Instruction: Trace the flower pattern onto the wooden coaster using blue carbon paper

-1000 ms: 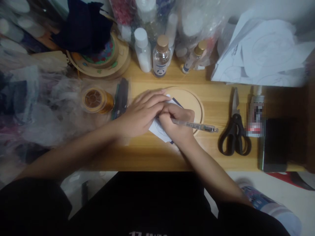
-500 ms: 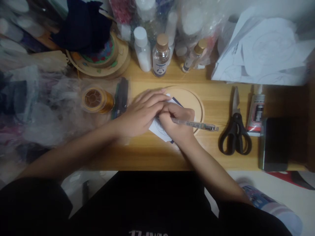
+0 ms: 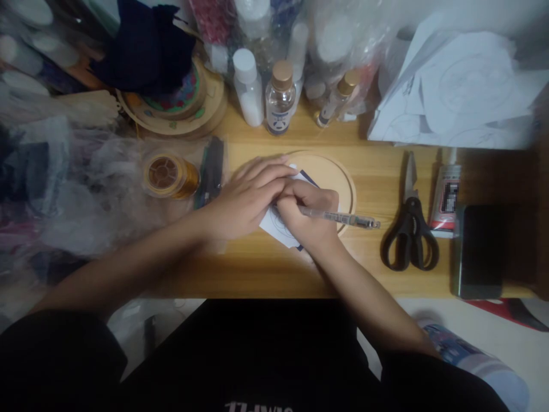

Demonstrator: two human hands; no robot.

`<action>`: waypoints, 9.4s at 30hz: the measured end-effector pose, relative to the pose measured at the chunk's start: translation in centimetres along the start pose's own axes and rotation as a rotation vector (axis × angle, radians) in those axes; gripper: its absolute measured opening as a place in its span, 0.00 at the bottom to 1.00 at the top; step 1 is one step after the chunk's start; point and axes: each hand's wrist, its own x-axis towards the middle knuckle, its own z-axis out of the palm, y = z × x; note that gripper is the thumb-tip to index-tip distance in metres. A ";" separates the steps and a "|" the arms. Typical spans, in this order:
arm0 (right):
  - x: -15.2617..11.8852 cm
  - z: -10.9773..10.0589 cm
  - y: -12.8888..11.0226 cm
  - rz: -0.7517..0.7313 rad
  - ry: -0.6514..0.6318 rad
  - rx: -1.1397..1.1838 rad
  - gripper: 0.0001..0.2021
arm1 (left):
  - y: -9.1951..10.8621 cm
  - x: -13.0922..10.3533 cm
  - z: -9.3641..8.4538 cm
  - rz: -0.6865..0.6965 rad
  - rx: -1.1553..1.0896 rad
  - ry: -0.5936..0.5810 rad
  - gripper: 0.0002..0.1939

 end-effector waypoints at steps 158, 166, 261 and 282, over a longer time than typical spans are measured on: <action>0.0 -0.3 0.0 0.084 -0.098 -0.031 0.09 | 0.0 -0.1 0.3 0.000 0.055 -0.008 0.20; 0.0 -0.3 0.2 0.083 -0.100 -0.021 0.09 | -0.1 -0.2 0.3 0.006 0.055 -0.010 0.20; 0.7 -0.3 -0.5 0.056 -0.100 -0.018 0.09 | 0.3 -0.1 -0.3 -0.003 0.067 -0.044 0.22; 0.7 -0.3 -0.6 0.078 -0.108 -0.014 0.10 | 0.2 -0.1 -0.2 -0.006 0.086 -0.062 0.21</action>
